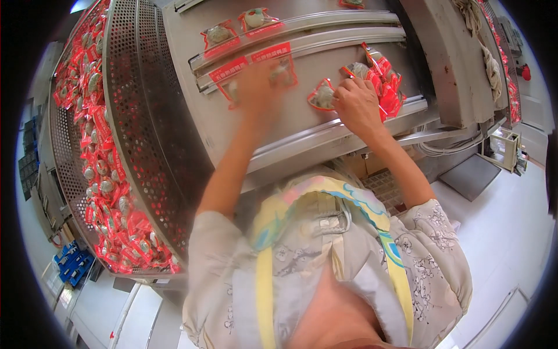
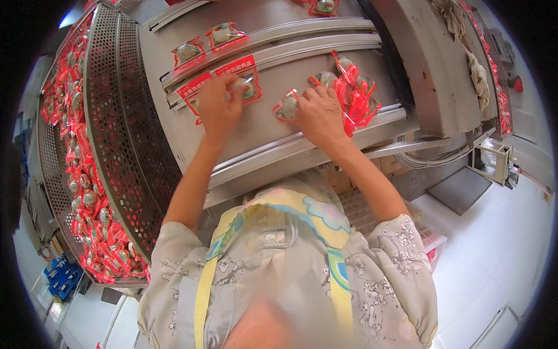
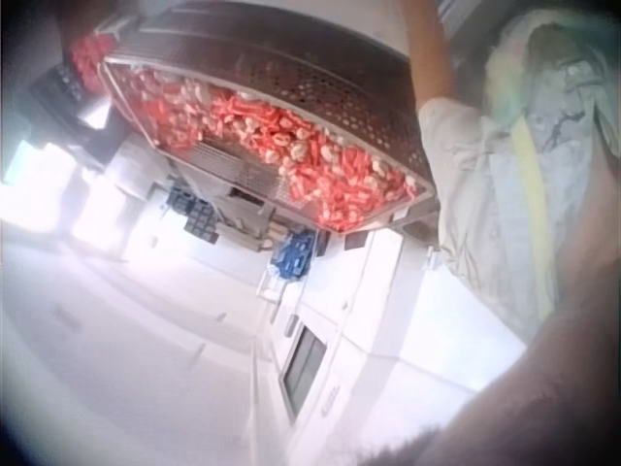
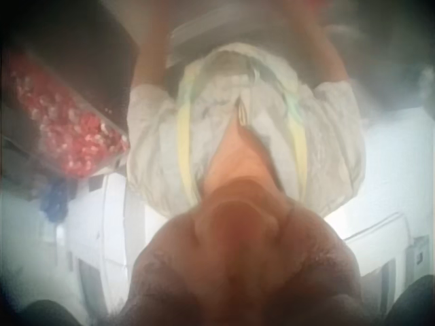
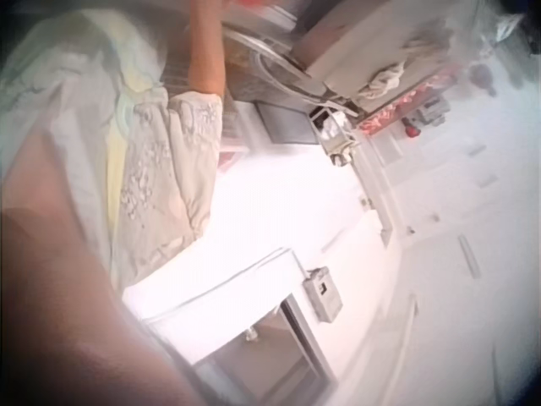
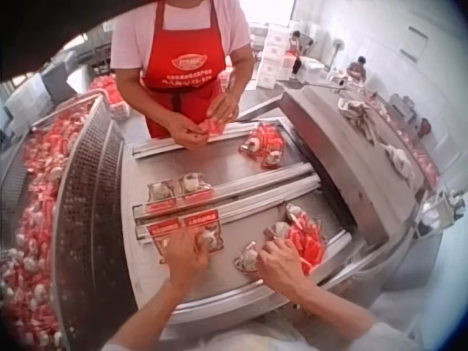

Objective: The person places individually wrapped preserved eggs into a plastic tray on a sealing machine, moves finished packages into a white basket, and cleans the machine surface using a cloth and a scraper.

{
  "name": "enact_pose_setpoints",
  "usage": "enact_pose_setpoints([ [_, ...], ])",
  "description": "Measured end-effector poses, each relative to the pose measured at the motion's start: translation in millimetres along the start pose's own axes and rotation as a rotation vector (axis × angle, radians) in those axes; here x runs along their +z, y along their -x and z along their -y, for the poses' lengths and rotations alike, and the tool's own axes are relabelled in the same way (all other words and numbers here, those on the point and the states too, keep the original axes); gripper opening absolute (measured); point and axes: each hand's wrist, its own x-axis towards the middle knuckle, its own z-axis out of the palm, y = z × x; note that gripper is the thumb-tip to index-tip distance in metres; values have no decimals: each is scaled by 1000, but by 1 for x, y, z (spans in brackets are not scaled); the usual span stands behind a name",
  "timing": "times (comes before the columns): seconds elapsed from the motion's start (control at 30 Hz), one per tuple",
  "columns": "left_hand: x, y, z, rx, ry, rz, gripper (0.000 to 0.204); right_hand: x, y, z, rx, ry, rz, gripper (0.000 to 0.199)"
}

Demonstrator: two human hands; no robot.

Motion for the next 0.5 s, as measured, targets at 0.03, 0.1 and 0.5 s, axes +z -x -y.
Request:
enact_pose_setpoints([
  [0.03, 1, 24, -12, -227, 176, 166, 18, 3, 0, 4, 1, -33, -12, 10],
  [0.1, -8, 57, -28, -781, 574, 523, 24, 6, 0, 18, 78, -193, 10, 13],
  [0.5, -19, 80, -62, -1641, 1178, 506, 32, 44, 12, 30, 761, -1438, 322, 38],
])
